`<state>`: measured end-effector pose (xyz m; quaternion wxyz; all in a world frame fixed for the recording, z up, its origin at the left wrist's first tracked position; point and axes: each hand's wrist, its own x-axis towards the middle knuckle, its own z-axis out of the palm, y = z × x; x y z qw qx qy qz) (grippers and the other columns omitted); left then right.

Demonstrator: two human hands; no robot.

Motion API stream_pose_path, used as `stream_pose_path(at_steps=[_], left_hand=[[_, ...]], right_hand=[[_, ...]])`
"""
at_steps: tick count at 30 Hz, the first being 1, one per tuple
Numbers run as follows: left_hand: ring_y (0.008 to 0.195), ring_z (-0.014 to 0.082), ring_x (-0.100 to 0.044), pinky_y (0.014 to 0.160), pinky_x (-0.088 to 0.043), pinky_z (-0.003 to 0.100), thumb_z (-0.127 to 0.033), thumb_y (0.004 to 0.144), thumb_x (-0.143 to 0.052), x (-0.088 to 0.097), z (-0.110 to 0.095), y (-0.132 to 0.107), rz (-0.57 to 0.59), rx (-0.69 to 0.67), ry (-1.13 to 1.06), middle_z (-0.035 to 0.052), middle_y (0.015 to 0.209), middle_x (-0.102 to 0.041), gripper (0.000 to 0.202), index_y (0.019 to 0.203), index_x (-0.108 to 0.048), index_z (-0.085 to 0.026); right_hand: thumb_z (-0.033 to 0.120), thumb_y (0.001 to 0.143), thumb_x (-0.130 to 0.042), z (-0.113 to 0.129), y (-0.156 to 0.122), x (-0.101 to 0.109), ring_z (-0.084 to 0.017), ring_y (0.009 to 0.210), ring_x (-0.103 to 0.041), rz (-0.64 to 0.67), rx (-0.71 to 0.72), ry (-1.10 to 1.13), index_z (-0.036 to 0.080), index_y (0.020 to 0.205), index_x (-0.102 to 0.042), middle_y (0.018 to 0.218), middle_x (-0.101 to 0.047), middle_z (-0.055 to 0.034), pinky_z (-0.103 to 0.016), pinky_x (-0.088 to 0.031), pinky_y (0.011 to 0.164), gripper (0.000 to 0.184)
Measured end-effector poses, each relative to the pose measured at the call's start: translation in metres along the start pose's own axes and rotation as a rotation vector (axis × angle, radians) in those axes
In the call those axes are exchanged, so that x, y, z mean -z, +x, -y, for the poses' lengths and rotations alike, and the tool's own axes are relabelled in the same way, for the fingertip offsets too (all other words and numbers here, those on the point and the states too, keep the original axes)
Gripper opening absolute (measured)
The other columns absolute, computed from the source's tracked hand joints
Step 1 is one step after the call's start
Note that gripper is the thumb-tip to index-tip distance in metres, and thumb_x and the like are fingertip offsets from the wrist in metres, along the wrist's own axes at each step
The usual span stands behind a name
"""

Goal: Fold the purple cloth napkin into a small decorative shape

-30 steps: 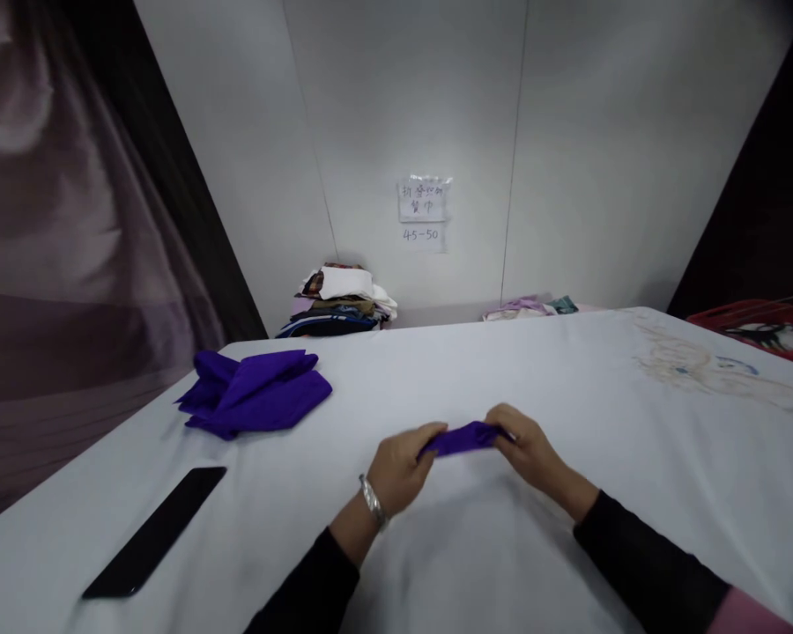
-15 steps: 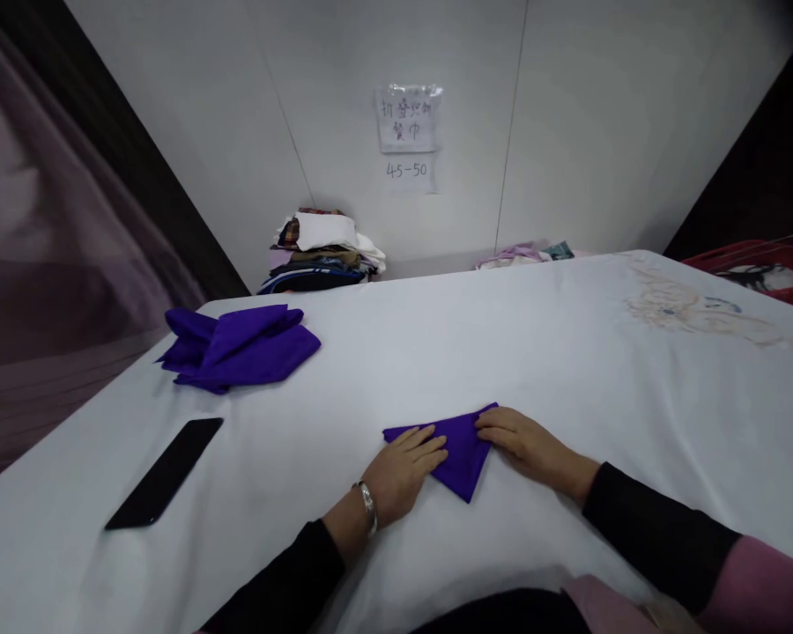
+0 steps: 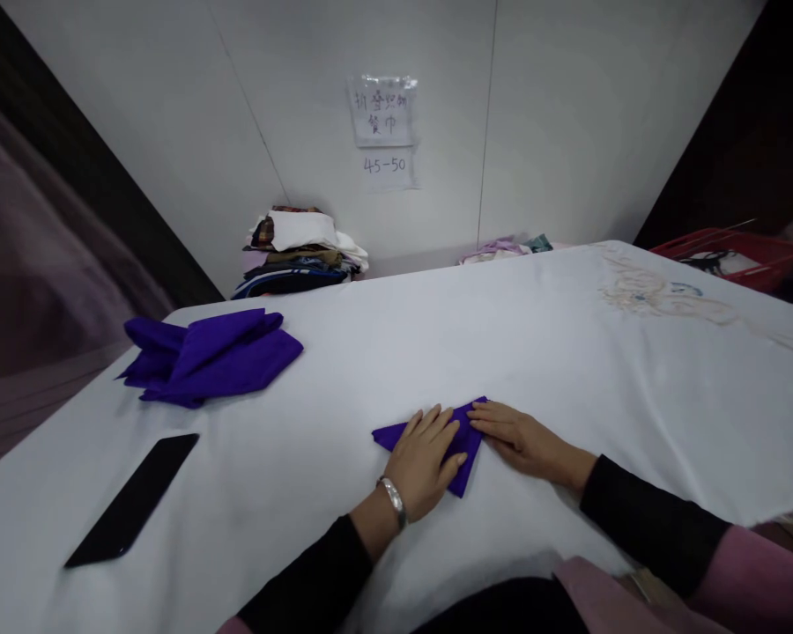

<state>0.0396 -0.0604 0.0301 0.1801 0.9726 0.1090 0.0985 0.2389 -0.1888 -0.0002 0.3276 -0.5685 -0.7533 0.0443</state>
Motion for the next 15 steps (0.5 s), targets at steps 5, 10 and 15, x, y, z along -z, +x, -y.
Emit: stream_pose_path(at_steps=[5,10,15], left_hand=[[0.135,0.0242,-0.023,0.111,-0.018,0.049,-0.033,0.088,-0.044,-0.019,-0.001,0.003,0.062,0.013,0.063,0.0099,0.143,-0.036,0.047,0.132,-0.040,-0.017],[0.135,0.0235,-0.023,0.111,-0.018,0.049,-0.034,0.088,-0.043,-0.018,0.003,0.002,0.060,0.006,0.049,0.0092,0.143,-0.036,0.045,0.131,-0.042,-0.018],[0.135,0.0248,-0.023,0.110,-0.018,0.051,-0.028,0.082,-0.049,-0.009,0.000,0.010,0.107,0.028,0.001,0.0083,0.146,-0.030,0.050,0.131,-0.041,-0.020]], right_hand=[[0.022,0.089,-0.043,-0.009,-0.001,0.005,-0.019,0.114,-0.051,-0.213,-0.253,0.178,0.025,0.119,-0.055,0.120,-0.059,-0.0061,-0.042,-0.042,0.097,0.032],[0.032,0.086,-0.049,-0.015,0.006,0.008,-0.020,0.092,-0.061,-0.397,-0.598,0.247,0.022,0.097,-0.064,0.098,-0.066,-0.0051,-0.035,-0.048,0.081,0.021],[0.035,0.088,-0.047,-0.013,0.016,0.011,-0.018,0.084,-0.061,-0.314,-0.579,0.268,0.022,0.092,-0.066,0.089,-0.066,-0.0033,-0.032,-0.047,0.076,0.023]])
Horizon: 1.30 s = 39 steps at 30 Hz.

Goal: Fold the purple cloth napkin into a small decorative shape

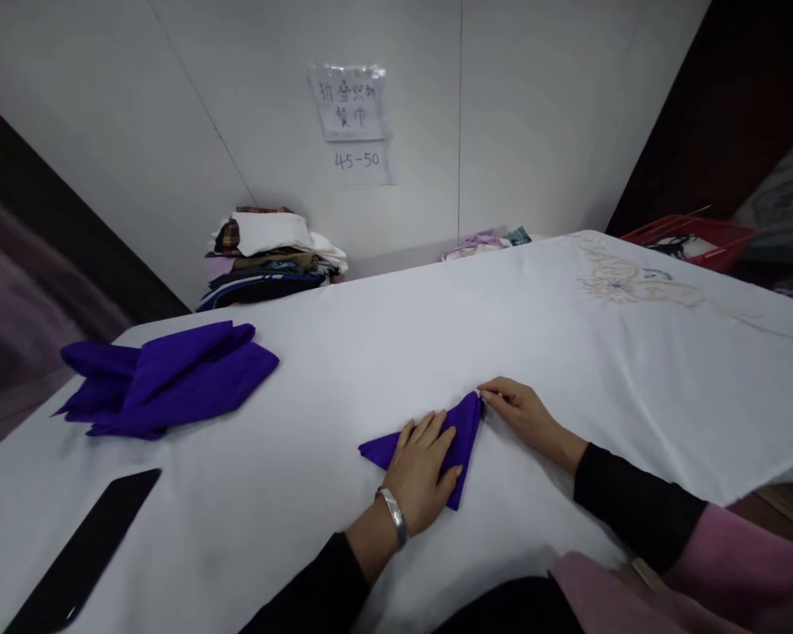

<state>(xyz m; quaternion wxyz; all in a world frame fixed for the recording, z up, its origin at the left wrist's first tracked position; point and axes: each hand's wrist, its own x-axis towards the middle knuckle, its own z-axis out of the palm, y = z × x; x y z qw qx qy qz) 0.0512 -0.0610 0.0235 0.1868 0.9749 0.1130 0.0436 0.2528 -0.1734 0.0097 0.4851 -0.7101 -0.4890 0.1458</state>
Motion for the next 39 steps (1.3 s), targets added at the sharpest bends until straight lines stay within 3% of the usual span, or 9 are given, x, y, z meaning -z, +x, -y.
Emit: stream_pose_path(at_steps=[9,26,31,34,36,39], left_hand=[[0.138,0.0226,-0.008,0.112,-0.010,0.050,-0.010,0.063,-0.043,-0.003,-0.005,0.016,0.045,-0.034,-0.039,0.0045,0.151,-0.017,0.080,0.140,-0.025,-0.018],[0.138,0.0242,-0.004,0.110,-0.003,0.056,-0.008,0.062,-0.041,-0.005,-0.006,0.017,0.108,-0.134,0.042,0.0044,0.150,-0.020,0.082,0.141,-0.022,-0.020],[0.138,0.0244,-0.006,0.109,-0.004,0.056,-0.009,0.066,-0.041,-0.009,-0.004,0.018,0.102,-0.142,0.050,0.0060,0.150,-0.022,0.075,0.139,-0.027,-0.021],[0.138,0.0247,-0.006,0.110,-0.004,0.055,-0.010,0.068,-0.041,-0.009,-0.004,0.018,0.094,-0.145,0.048,0.0067,0.149,-0.023,0.072,0.138,-0.028,-0.020],[0.138,0.0248,-0.007,0.110,-0.004,0.055,-0.011,0.071,-0.042,-0.008,-0.004,0.018,0.085,-0.145,0.047,0.0068,0.148,-0.025,0.070,0.139,-0.027,-0.021],[0.138,0.0248,-0.009,0.110,-0.004,0.056,-0.017,0.079,-0.043,-0.007,-0.006,0.018,0.075,-0.152,0.033,0.0054,0.146,-0.030,0.063,0.139,-0.025,-0.024]], right_hand=[[0.036,0.084,-0.051,-0.010,-0.003,-0.004,-0.016,0.074,-0.058,0.024,-0.121,0.098,0.021,0.109,-0.060,0.082,-0.064,-0.0016,-0.030,-0.047,0.069,0.030],[0.030,0.083,-0.051,-0.012,0.001,-0.013,-0.015,0.072,-0.058,0.047,-0.104,0.029,0.022,0.108,-0.060,0.082,-0.063,-0.0009,-0.030,-0.048,0.067,0.028],[0.028,0.085,-0.050,-0.010,0.001,-0.008,-0.017,0.077,-0.059,-0.017,0.021,-0.084,0.023,0.105,-0.060,0.088,-0.064,-0.0031,-0.033,-0.050,0.070,0.023],[0.026,0.089,-0.045,0.003,-0.006,-0.005,-0.019,0.098,-0.057,-0.064,0.195,-0.172,0.024,0.113,-0.056,0.106,-0.062,-0.0072,-0.037,-0.048,0.084,0.027],[0.026,0.091,-0.042,0.013,-0.013,-0.006,-0.020,0.117,-0.048,0.015,0.346,-0.251,0.023,0.126,-0.048,0.122,-0.056,-0.0090,-0.041,-0.041,0.098,0.035],[0.038,0.091,-0.045,0.022,-0.023,-0.011,-0.023,0.132,-0.029,0.260,0.476,-0.379,0.022,0.141,-0.026,0.140,-0.039,-0.0109,-0.048,-0.026,0.108,0.056]])
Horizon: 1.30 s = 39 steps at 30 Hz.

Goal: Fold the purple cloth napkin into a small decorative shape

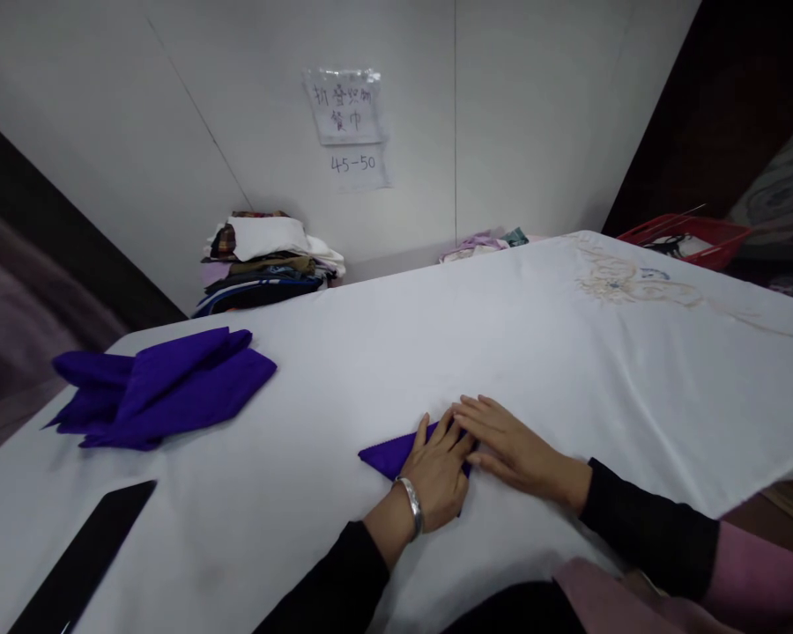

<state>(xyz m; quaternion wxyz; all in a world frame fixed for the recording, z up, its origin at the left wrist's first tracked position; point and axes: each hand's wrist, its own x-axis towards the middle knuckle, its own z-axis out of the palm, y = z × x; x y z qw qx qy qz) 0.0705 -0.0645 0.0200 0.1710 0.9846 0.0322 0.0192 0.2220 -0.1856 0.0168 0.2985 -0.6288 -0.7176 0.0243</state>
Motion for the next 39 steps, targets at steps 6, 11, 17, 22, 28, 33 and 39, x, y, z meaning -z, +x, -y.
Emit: stream_pose_path(at_steps=[6,11,17,22,28,33,39], left_hand=[[0.138,0.0242,-0.007,0.110,-0.004,0.055,-0.016,0.076,-0.044,0.000,0.000,0.001,0.018,0.001,-0.005,0.0059,0.149,-0.024,0.067,0.139,-0.025,-0.021],[0.138,0.0242,-0.008,0.110,-0.005,0.054,-0.017,0.076,-0.044,0.000,0.000,0.000,0.009,0.002,-0.013,0.0064,0.148,-0.025,0.066,0.139,-0.026,-0.021],[0.138,0.0233,-0.012,0.112,-0.007,0.052,-0.033,0.087,-0.039,-0.001,0.000,-0.008,-0.069,0.064,0.037,0.0039,0.146,-0.031,0.052,0.137,-0.031,-0.022],[0.136,0.0250,-0.019,0.110,-0.010,0.054,-0.048,0.090,-0.034,0.001,0.019,-0.031,-0.125,0.182,0.077,0.0056,0.145,-0.033,0.052,0.136,-0.034,-0.022],[0.121,0.0250,-0.044,0.103,-0.030,0.050,-0.034,0.087,-0.047,0.006,0.054,-0.067,-0.320,0.414,0.037,0.0080,0.126,-0.055,0.030,0.113,-0.056,-0.021],[0.107,0.0238,-0.054,0.094,-0.041,0.045,-0.030,0.078,-0.060,0.009,0.067,-0.077,-0.515,0.431,-0.110,0.0068,0.109,-0.061,0.011,0.083,-0.062,-0.021],[0.113,0.0223,-0.051,0.097,-0.039,0.044,-0.027,0.078,-0.057,0.006,0.073,-0.075,-0.591,0.488,-0.245,0.0053,0.113,-0.060,0.008,0.073,-0.059,-0.022]], right_hand=[[0.054,0.086,-0.045,-0.004,-0.009,-0.013,-0.027,0.135,-0.019,0.138,-0.061,-0.096,0.017,0.145,-0.006,0.147,-0.023,-0.0161,-0.049,-0.022,0.109,0.080],[0.054,0.088,-0.041,-0.008,-0.013,-0.015,-0.027,0.136,-0.017,0.165,-0.102,-0.165,0.017,0.145,-0.001,0.147,-0.021,-0.0157,-0.050,-0.023,0.108,0.080],[0.055,0.088,-0.038,-0.006,-0.014,-0.014,-0.026,0.136,-0.016,0.210,-0.104,-0.249,0.016,0.145,-0.005,0.147,-0.023,-0.0142,-0.048,-0.024,0.108,0.077],[0.053,0.089,-0.039,-0.011,-0.017,-0.016,-0.026,0.136,-0.017,0.194,-0.083,-0.270,0.020,0.145,-0.004,0.148,-0.021,-0.0118,-0.049,-0.025,0.107,0.074],[0.053,0.089,-0.038,-0.011,-0.017,-0.016,-0.026,0.136,-0.017,0.205,-0.080,-0.256,0.024,0.145,0.001,0.149,-0.019,-0.0096,-0.049,-0.025,0.107,0.075],[0.055,0.089,-0.037,-0.012,-0.017,-0.015,-0.025,0.136,-0.016,0.222,-0.093,-0.249,0.024,0.145,0.003,0.149,-0.017,-0.0090,-0.049,-0.023,0.108,0.076],[0.056,0.088,-0.037,-0.011,-0.016,-0.015,-0.026,0.136,-0.016,0.229,-0.105,-0.238,0.023,0.145,-0.001,0.149,-0.019,-0.0091,-0.049,-0.023,0.108,0.075]])
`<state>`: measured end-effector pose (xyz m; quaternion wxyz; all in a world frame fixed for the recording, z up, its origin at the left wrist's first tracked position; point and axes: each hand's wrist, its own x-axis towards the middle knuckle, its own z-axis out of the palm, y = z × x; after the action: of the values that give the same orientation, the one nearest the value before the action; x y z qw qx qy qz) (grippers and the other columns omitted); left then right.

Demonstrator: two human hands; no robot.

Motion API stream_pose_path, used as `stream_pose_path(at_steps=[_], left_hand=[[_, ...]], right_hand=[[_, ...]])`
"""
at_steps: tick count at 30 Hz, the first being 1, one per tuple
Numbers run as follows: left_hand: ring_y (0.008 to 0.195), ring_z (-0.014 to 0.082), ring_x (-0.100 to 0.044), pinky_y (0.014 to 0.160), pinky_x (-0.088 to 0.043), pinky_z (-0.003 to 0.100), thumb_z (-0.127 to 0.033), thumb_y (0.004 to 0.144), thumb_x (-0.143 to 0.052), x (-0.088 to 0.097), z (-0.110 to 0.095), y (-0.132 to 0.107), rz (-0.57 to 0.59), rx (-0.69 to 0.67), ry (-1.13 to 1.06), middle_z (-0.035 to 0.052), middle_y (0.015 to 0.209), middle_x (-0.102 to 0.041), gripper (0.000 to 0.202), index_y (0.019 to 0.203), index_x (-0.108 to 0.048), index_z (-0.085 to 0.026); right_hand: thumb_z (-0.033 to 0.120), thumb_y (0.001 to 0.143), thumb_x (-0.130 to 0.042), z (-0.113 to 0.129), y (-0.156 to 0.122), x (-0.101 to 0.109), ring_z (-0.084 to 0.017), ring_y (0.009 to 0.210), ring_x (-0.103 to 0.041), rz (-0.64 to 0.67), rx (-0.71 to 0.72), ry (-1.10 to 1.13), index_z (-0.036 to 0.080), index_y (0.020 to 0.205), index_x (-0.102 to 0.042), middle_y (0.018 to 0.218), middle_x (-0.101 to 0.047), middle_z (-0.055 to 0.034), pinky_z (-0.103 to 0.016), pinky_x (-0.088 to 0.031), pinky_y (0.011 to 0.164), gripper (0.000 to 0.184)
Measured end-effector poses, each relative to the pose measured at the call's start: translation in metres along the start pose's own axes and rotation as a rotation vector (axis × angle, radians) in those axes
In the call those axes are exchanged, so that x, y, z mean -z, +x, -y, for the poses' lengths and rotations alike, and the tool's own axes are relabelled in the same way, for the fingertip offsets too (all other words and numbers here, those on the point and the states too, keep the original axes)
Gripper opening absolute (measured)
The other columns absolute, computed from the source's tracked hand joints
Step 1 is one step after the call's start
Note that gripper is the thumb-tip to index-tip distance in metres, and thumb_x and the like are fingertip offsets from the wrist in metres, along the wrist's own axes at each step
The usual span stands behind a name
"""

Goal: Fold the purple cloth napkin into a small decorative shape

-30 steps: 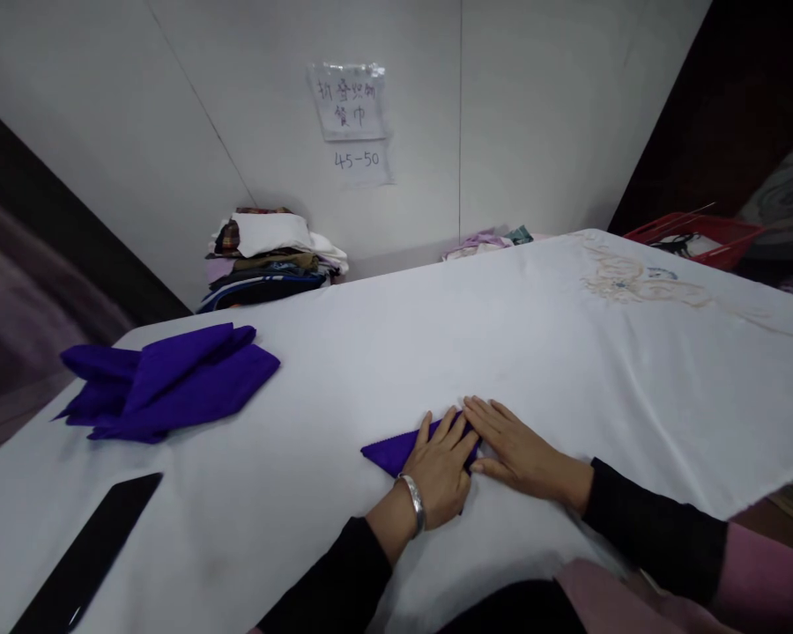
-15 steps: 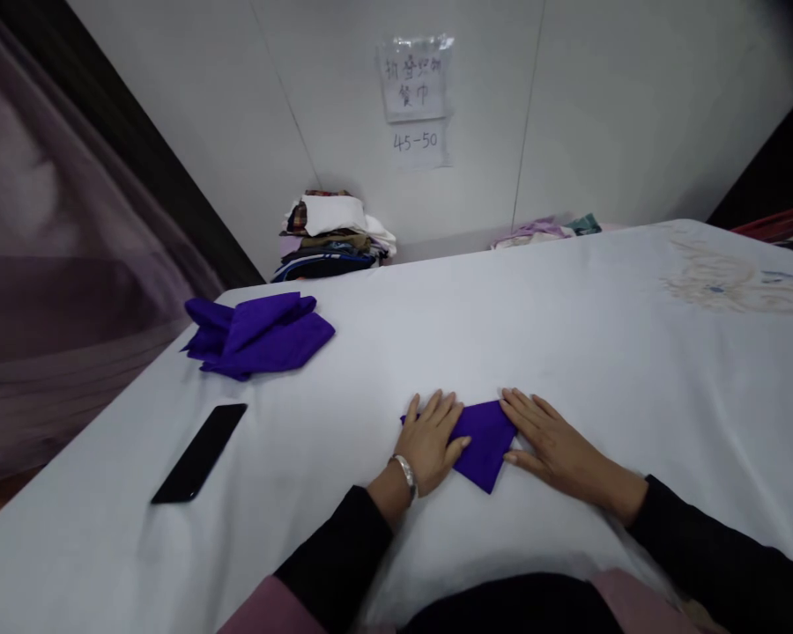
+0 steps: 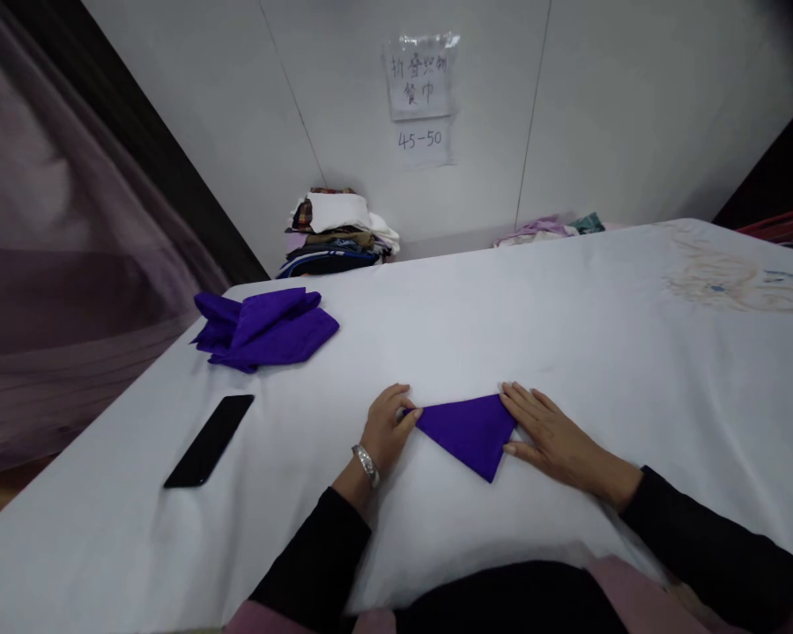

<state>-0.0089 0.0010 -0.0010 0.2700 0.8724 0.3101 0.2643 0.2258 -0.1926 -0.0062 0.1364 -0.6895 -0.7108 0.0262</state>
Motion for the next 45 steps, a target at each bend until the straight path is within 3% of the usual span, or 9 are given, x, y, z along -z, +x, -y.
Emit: stream_pose_path(at_steps=[12,15,17,19,22,26,35,45], left_hand=[[0.116,0.0253,-0.048,0.099,-0.033,0.051,-0.027,0.081,-0.055,0.002,0.006,0.005,0.022,0.034,0.248,0.0048,0.111,-0.062,0.016,0.066,-0.056,-0.022],[0.114,0.0246,-0.050,0.098,-0.034,0.050,-0.026,0.082,-0.053,0.003,-0.003,0.006,-0.047,0.025,0.267,0.0075,0.112,-0.062,0.008,0.079,-0.059,-0.022],[0.119,0.0242,-0.047,0.102,-0.031,0.049,-0.028,0.085,-0.049,0.002,-0.019,0.005,-0.069,-0.048,0.285,0.0092,0.118,-0.060,0.015,0.094,-0.059,-0.020],[0.127,0.0235,-0.038,0.107,-0.022,0.050,-0.031,0.089,-0.045,-0.002,-0.041,0.003,0.019,-0.190,0.300,0.0092,0.128,-0.053,0.026,0.109,-0.055,-0.020],[0.134,0.0245,-0.024,0.110,-0.013,0.052,-0.045,0.088,-0.043,-0.016,-0.069,-0.001,0.270,-0.394,0.310,0.0086,0.141,-0.039,0.047,0.129,-0.042,-0.021],[0.137,0.0271,-0.016,0.109,-0.010,0.056,-0.060,0.085,-0.038,-0.035,-0.077,-0.006,0.456,-0.469,0.311,0.0081,0.147,-0.028,0.064,0.138,-0.031,-0.024],[0.137,0.0273,-0.014,0.109,-0.010,0.056,-0.060,0.086,-0.034,-0.038,-0.069,-0.008,0.490,-0.448,0.310,0.0060,0.149,-0.024,0.063,0.139,-0.027,-0.027],[0.137,0.0299,-0.013,0.108,-0.011,0.060,-0.060,0.084,-0.039,-0.039,-0.068,-0.006,0.500,-0.452,0.269,0.0048,0.149,-0.024,0.061,0.137,-0.031,-0.031]], right_hand=[[0.057,0.089,-0.035,-0.001,0.001,0.004,-0.024,0.137,-0.011,0.062,-0.020,0.021,0.021,0.145,-0.007,0.150,-0.016,-0.0092,-0.048,-0.020,0.110,0.073],[0.058,0.088,-0.034,0.000,0.001,0.005,-0.024,0.137,-0.011,0.068,-0.017,0.026,0.020,0.145,-0.007,0.149,-0.016,-0.0099,-0.048,-0.020,0.109,0.074],[0.059,0.088,-0.034,0.001,0.002,0.006,-0.024,0.137,-0.012,0.071,-0.017,0.023,0.019,0.145,-0.009,0.149,-0.016,-0.0108,-0.048,-0.020,0.109,0.074],[0.060,0.087,-0.033,0.001,0.002,0.007,-0.025,0.137,-0.013,0.075,-0.018,0.016,0.017,0.145,-0.013,0.149,-0.018,-0.0121,-0.047,-0.020,0.109,0.075],[0.061,0.087,-0.034,0.001,0.001,0.008,-0.025,0.136,-0.014,0.061,-0.009,0.016,0.016,0.144,-0.015,0.148,-0.020,-0.0136,-0.048,-0.020,0.109,0.075],[0.060,0.087,-0.034,-0.001,0.001,0.009,-0.025,0.136,-0.015,0.056,-0.012,0.038,0.017,0.144,-0.015,0.147,-0.022,-0.0131,-0.048,-0.021,0.108,0.074],[0.059,0.087,-0.036,-0.001,0.003,0.016,-0.024,0.136,-0.014,0.099,-0.018,0.082,0.019,0.144,-0.017,0.148,-0.020,-0.0119,-0.047,-0.018,0.110,0.073],[0.053,0.088,-0.042,-0.007,-0.001,0.012,-0.025,0.137,-0.008,0.088,0.046,0.098,0.036,0.141,-0.021,0.152,0.002,-0.0019,-0.051,-0.016,0.108,0.059]])
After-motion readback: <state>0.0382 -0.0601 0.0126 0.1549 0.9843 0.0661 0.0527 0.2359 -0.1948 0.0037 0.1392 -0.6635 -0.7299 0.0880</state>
